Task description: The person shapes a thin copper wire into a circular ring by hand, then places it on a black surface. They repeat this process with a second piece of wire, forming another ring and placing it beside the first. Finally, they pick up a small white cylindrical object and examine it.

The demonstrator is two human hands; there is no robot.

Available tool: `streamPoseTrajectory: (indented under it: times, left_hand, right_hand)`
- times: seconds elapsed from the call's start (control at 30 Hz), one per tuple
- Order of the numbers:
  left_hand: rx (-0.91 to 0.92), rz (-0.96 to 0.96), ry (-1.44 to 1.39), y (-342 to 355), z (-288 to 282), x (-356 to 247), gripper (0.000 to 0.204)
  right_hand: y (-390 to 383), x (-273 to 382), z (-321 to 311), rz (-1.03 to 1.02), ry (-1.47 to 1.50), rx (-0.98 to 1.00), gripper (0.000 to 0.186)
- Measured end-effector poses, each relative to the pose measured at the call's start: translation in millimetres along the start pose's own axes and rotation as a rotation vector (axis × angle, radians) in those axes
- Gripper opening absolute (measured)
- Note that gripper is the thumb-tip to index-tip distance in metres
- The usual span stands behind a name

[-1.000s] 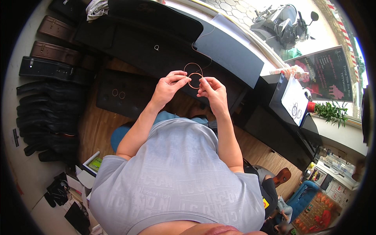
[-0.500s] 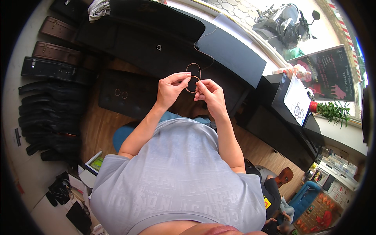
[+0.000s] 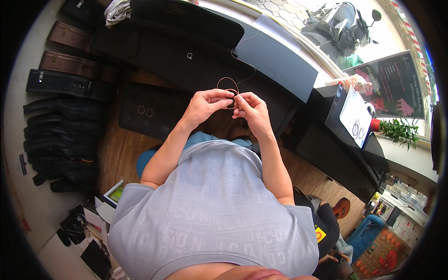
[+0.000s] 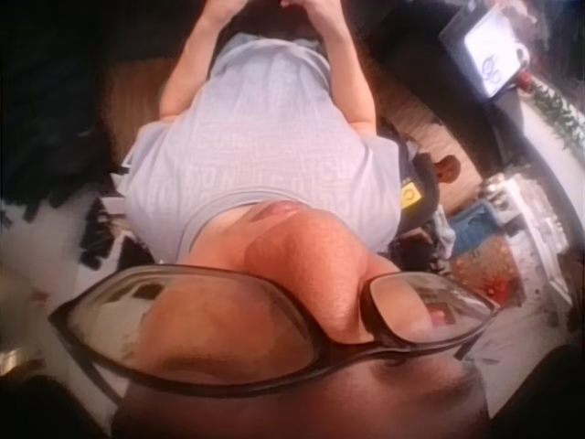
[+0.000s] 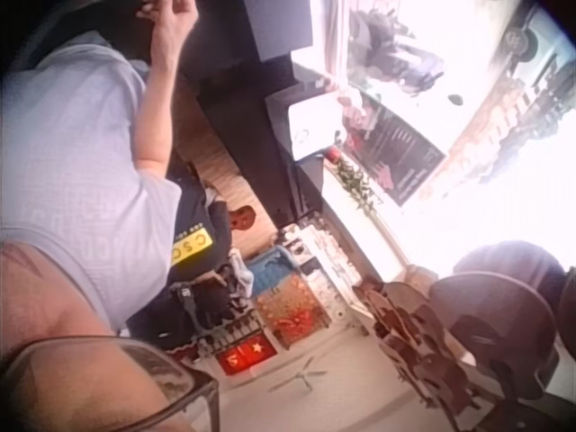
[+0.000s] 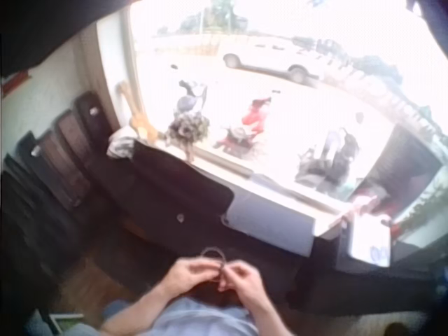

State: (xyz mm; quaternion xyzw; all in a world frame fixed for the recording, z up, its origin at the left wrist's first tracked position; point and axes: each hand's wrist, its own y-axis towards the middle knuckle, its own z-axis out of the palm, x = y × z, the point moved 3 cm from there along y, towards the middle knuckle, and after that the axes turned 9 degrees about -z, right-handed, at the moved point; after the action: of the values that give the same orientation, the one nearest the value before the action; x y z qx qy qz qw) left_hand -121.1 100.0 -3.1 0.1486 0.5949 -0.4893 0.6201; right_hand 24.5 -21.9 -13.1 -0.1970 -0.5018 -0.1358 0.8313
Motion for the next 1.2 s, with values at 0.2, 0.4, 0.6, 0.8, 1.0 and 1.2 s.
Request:
streamPoseTrajectory:
  times: [0.2,0.4,0.6,0.8,1.0,1.2]
  left_hand:
    - [0.029,0.071,-0.291,-5,-11,-19,0.049]
    - [0.106,-0.183,-0.388,7,-40,-10,0.049]
    - [0.199,-0.268,-0.318,0,-38,1,0.031]
    - [0.278,-0.189,-0.315,-4,-24,-5,0.032]
    - [0.016,-0.031,0.043,-5,-13,-20,0.033]
    - [-0.144,0.146,0.223,-10,-3,-24,0.037]
  right_hand:
    - [-3,4,-9,0.033,-0.088,-0.005,0.021]
    - [-3,7,-14,-0.019,-0.314,0.009,0.020]
    - [-4,9,-19,-0.064,-0.447,0.001,0.021]
    - [-4,6,-19,-0.061,-0.380,-0.015,0.021]
    - [-4,11,-19,-0.072,-0.364,-0.042,0.021]
    - [-1,13,-19,-0.087,-0.274,-0.066,0.021]
